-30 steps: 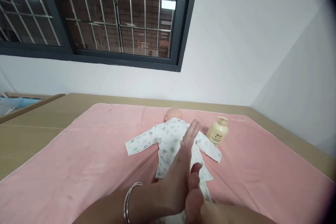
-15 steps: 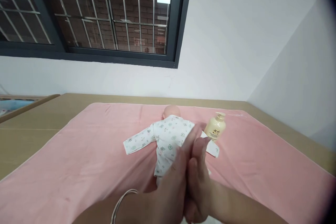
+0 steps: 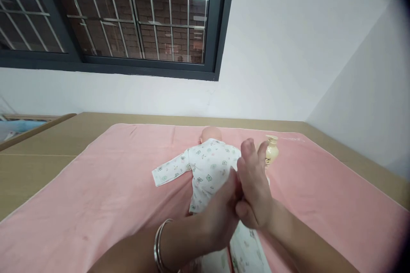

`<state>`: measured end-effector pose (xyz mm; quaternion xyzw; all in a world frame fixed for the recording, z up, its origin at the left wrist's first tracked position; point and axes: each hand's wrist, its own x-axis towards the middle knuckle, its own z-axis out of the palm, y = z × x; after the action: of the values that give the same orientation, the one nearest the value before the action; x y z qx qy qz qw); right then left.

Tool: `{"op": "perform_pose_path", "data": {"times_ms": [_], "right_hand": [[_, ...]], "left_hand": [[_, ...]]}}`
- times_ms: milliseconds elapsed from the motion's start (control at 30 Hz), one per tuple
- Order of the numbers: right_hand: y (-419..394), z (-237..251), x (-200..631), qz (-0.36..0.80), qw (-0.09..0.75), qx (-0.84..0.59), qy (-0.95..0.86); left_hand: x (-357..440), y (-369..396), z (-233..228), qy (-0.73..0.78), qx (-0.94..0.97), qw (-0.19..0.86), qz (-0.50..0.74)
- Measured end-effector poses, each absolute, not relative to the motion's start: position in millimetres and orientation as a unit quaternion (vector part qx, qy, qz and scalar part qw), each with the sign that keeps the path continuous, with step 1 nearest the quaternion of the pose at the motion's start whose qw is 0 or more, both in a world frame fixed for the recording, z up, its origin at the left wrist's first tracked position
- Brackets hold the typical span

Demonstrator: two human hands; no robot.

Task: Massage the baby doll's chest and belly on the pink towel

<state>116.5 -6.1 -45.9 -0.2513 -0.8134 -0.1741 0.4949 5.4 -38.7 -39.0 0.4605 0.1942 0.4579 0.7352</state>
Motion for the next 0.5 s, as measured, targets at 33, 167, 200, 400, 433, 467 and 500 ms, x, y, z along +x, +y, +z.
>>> {"op": "perform_pose_path", "data": {"times_ms": [33,167,200,400,433,467,500], "right_hand": [[5,-48,118,-0.162,0.500,-0.259,-0.810],[53,-79,120,-0.087,0.535,-0.314,-0.779],[64,-89,119,-0.064,0.521,-0.330,-0.785],[95,-117,115,0.033,0.319,-0.311,-0.895],[97,-116,116,0.043,0.295,-0.310,-0.903],[98,-115,119,0.052,0.280,-0.313,-0.906],[101,-114,122,0.061,0.273,-0.322,-0.905]], "left_hand": [[3,-30,-38,0.182,0.459,0.743,0.452],[-6,20,-58,0.266,0.497,0.589,0.579],[-7,33,-68,0.309,0.515,0.515,0.612],[-7,79,-125,0.404,0.536,0.364,0.646],[-6,81,-131,0.415,0.545,0.350,0.638],[-5,81,-135,0.428,0.554,0.338,0.629],[-5,81,-138,0.443,0.561,0.329,0.617]]}}
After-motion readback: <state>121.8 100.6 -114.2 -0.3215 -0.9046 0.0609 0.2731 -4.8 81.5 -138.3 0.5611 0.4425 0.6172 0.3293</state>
